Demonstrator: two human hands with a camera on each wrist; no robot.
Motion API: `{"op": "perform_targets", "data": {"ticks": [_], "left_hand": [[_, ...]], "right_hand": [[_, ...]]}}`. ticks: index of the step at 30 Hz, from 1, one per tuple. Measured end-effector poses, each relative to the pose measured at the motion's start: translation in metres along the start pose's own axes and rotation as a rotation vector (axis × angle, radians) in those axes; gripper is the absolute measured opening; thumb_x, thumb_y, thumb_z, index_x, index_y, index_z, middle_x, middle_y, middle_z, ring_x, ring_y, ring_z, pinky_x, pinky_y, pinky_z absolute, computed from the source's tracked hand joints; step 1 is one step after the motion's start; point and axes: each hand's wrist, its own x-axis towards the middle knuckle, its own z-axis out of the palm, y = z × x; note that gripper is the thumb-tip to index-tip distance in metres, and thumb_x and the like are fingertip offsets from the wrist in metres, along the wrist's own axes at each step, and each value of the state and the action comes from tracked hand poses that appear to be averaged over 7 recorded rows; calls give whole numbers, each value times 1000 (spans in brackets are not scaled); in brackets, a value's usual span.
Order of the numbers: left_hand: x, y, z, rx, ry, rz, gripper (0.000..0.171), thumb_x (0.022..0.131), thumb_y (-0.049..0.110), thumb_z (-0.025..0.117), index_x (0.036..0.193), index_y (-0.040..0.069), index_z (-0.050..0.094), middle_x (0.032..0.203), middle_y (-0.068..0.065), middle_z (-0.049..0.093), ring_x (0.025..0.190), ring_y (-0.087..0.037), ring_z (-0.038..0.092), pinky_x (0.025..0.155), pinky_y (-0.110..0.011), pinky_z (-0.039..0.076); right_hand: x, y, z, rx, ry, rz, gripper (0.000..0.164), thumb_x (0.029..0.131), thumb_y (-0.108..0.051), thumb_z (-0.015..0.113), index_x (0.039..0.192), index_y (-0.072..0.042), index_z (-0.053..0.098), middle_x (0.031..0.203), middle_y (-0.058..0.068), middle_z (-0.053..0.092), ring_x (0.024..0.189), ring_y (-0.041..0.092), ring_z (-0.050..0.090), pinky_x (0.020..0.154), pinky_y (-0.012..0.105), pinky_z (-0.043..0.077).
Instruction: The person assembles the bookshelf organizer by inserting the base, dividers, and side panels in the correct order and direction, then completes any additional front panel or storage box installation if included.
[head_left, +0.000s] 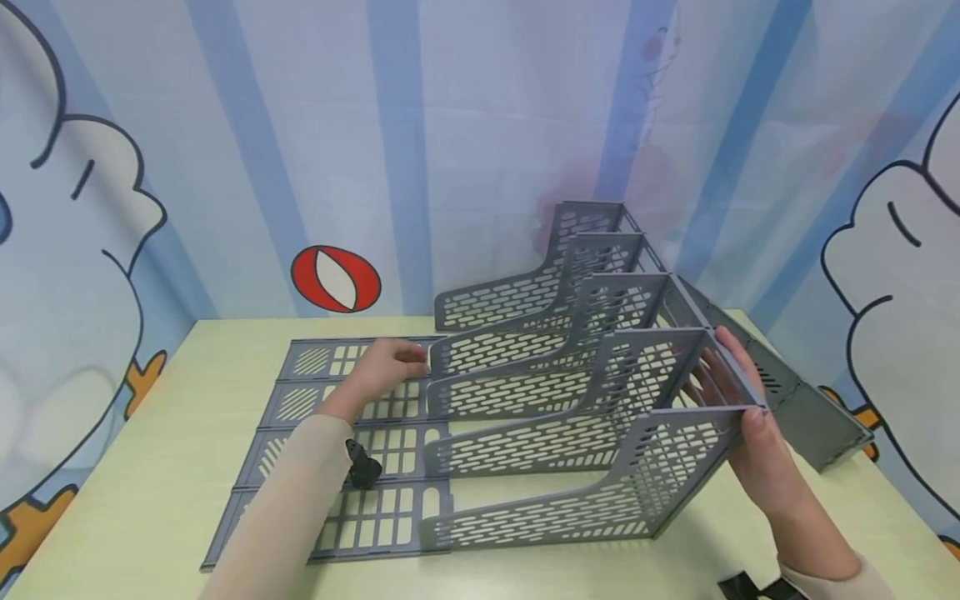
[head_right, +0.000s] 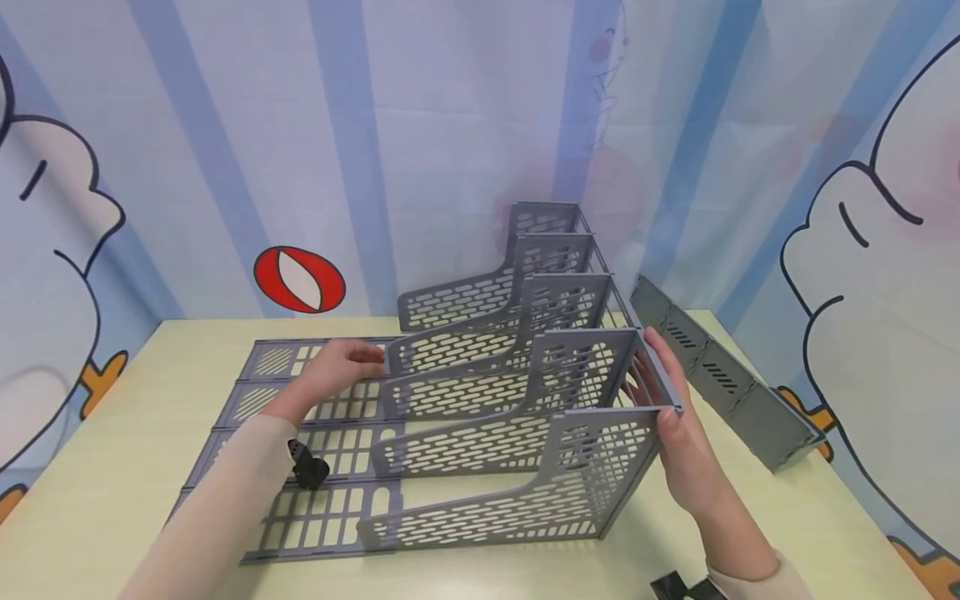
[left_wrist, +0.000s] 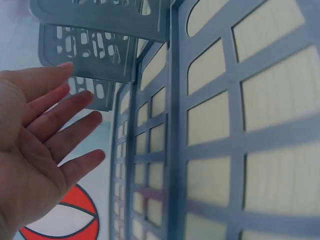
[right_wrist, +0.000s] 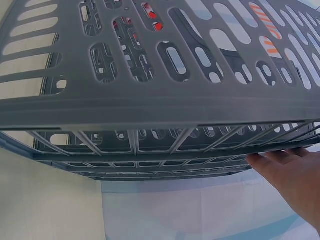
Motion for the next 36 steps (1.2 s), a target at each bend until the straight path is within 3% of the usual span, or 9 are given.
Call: {"op": "perform_targets", "data": {"ticks": [4, 8, 13, 19, 30, 36], "left_hand": [[6, -6, 5, -76, 3, -4, 41, 94, 18, 64, 132, 2, 57, 130, -17, 59, 121, -34, 55, 96, -47, 48], [10, -10, 12, -90, 12, -13, 41, 93, 17, 65, 130, 1, 59, 128, -18, 60, 119, -34, 56, 96, -47, 48], [15, -14, 21, -5, 40, -13, 32, 92, 17, 66, 121, 3, 66, 116, -14, 67, 108, -29, 62, 90, -44, 51], [20, -15, 28, 126, 74, 36, 17, 92, 16, 66, 102, 4, 73, 95, -8, 69, 85, -22, 62, 75, -39, 52], [23, -13, 26, 167, 96, 96, 18, 95, 16, 62, 85, 5, 71, 72, -6, 60, 59, -17, 45, 55, -31, 39], [26, -12, 26, 178, 96, 86, 20, 96, 17, 61, 81, 6, 70, 66, -4, 55, 56, -16, 42, 53, -30, 35]], "right_hand": [[0, 1, 0, 7, 11, 4, 80, 99, -47, 47, 156, -17, 0, 163, 8, 2, 150, 24, 4, 110, 20, 29], [0, 1, -1, -5, 3, 0, 79, 99, -47, 46, 156, -17, 0, 162, 9, 2, 149, 25, 4, 110, 20, 29], [-1, 2, -1, -18, -1, -6, 76, 100, -46, 43, 156, -17, 1, 162, 8, 3, 149, 23, 4, 110, 19, 29], [-2, 4, -4, -33, -20, -23, 72, 102, -44, 39, 156, -17, -1, 162, 8, 5, 149, 23, 6, 110, 19, 29], [0, -2, 4, 12, 7, -17, 81, 99, -47, 46, 156, -14, -2, 163, 8, 1, 150, 23, 2, 111, 20, 29], [0, -2, 4, 13, -5, -31, 81, 100, -46, 45, 156, -13, -3, 163, 8, 2, 150, 23, 3, 111, 20, 29]]}}
